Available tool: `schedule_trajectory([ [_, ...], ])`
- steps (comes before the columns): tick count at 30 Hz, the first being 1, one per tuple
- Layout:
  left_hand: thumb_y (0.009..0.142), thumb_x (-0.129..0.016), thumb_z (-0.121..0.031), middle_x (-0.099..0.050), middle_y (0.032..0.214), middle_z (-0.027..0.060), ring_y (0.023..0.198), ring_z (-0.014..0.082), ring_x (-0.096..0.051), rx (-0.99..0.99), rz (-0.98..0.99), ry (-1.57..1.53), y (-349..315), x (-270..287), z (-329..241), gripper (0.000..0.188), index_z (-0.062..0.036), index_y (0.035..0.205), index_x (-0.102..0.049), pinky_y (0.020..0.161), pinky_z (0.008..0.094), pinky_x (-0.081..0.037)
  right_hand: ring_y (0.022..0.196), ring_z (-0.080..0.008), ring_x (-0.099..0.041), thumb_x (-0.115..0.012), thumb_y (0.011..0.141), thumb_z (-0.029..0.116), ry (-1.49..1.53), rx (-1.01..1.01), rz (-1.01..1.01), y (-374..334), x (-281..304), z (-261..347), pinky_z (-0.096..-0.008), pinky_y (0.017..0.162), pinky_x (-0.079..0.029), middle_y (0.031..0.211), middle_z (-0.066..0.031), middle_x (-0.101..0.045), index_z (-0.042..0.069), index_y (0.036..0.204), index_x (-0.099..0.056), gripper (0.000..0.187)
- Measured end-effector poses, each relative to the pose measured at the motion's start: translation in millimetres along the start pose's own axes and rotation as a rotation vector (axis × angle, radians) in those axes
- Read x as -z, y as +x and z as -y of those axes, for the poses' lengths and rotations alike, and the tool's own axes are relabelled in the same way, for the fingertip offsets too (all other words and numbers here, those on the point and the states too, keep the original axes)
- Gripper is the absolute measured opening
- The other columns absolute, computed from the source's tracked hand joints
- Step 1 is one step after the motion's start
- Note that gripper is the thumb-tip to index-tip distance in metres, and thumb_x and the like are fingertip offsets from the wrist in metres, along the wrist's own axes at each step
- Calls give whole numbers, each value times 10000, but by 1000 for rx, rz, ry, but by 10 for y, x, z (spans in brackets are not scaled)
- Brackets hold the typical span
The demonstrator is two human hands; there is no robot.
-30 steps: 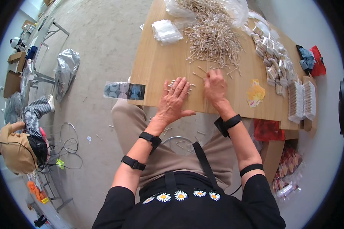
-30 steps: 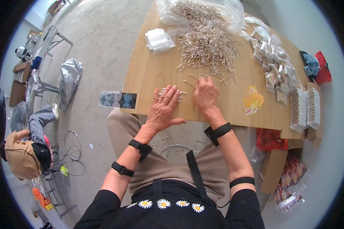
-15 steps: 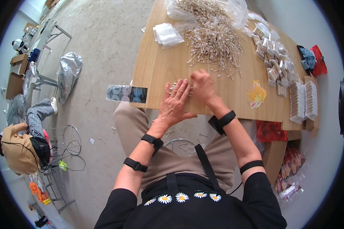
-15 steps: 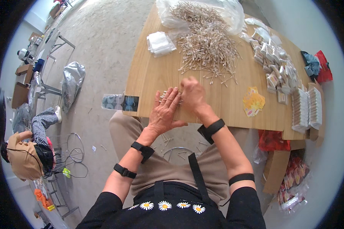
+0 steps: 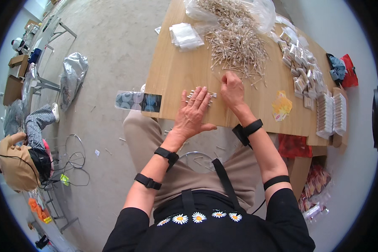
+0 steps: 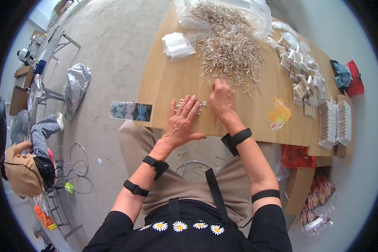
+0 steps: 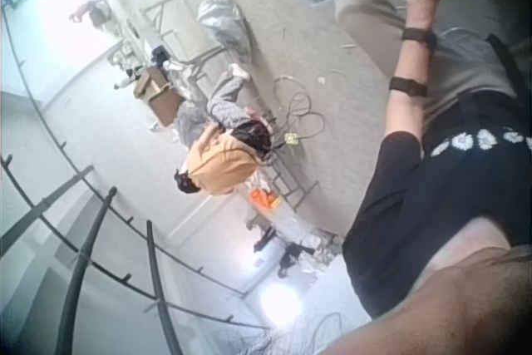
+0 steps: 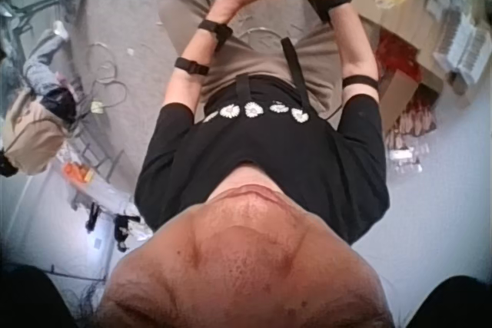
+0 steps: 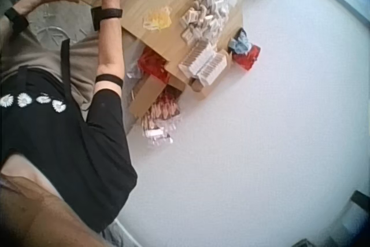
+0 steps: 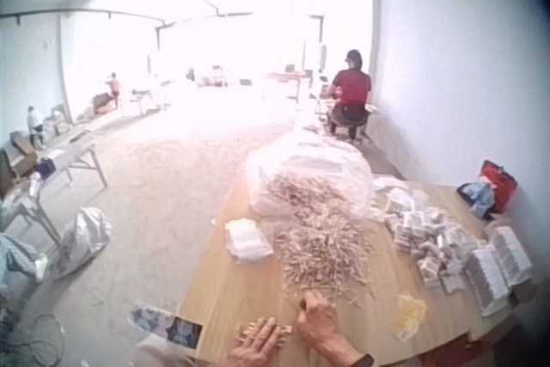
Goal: Counting and packaging small wooden-stemmed swabs into plastic bags.
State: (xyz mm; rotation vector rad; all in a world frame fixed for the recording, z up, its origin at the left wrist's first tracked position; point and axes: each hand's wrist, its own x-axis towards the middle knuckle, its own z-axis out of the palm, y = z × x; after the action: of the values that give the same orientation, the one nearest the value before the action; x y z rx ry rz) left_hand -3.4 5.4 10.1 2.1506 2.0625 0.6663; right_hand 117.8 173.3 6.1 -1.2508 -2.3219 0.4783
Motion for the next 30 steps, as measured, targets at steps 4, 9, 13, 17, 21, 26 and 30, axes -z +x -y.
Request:
schedule_trajectory([
  [4,586,-787,-642,-342,1557,124,1475,269,-268,-4,0,4,1,-3,-3,1132,-41,1463,-400,1199,571,-113,894,-394,-638,-521,778,-51,120,129,56,-112,80,-29,-462,763,-511,952,-183,-645,20,902,-590,159],
  [9,579,-798,-625,-331,1568,122,1479,260,-262,-12,-15,-1,15,-10,-21,1134,-40,1466,-401,1198,579,-111,825,-370,-641,-549,804,-50,190,275,48,-130,25,108,-432,710,-510,875,-179,-639,18,912,-595,135],
  [13,582,-802,-619,-315,1578,111,1484,257,-251,-4,-10,5,-10,-2,-1,1133,-50,1472,-393,1195,590,-101,854,-376,-649,-592,823,18,238,350,247,-7,99,225,-446,726,-511,897,-191,-653,14,912,-614,92],
  [17,596,-798,-642,-318,1572,110,1485,275,-245,15,33,4,3,-20,-6,1113,-69,1461,-396,1201,575,-79,856,-401,-677,-655,807,179,-5,14,42,349,62,248,-465,746,-547,897,-216,-693,21,861,-678,168],
  [21,582,-811,-630,-328,1564,108,1481,277,-252,17,22,-6,18,-9,-29,1113,-75,1453,-398,1198,580,-91,890,-372,-700,-637,821,196,-149,-145,136,543,-20,396,-448,791,-561,929,-207,-710,26,910,-704,203],
  [26,569,-821,-618,-330,1561,105,1474,281,-266,9,14,-29,5,-11,-15,1122,-74,1455,-397,1192,583,-117,871,-363,-710,-623,828,184,-235,-181,196,468,-118,244,-430,788,-570,922,-193,-720,62,887,-721,167],
  [30,574,-813,-627,-329,1562,104,1475,276,-264,7,11,-5,3,3,-11,1125,-73,1459,-392,1191,586,-124,846,-387,-693,-619,828,145,-85,-49,156,95,-5,121,-447,745,-566,917,-181,-705,74,857,-688,103],
])
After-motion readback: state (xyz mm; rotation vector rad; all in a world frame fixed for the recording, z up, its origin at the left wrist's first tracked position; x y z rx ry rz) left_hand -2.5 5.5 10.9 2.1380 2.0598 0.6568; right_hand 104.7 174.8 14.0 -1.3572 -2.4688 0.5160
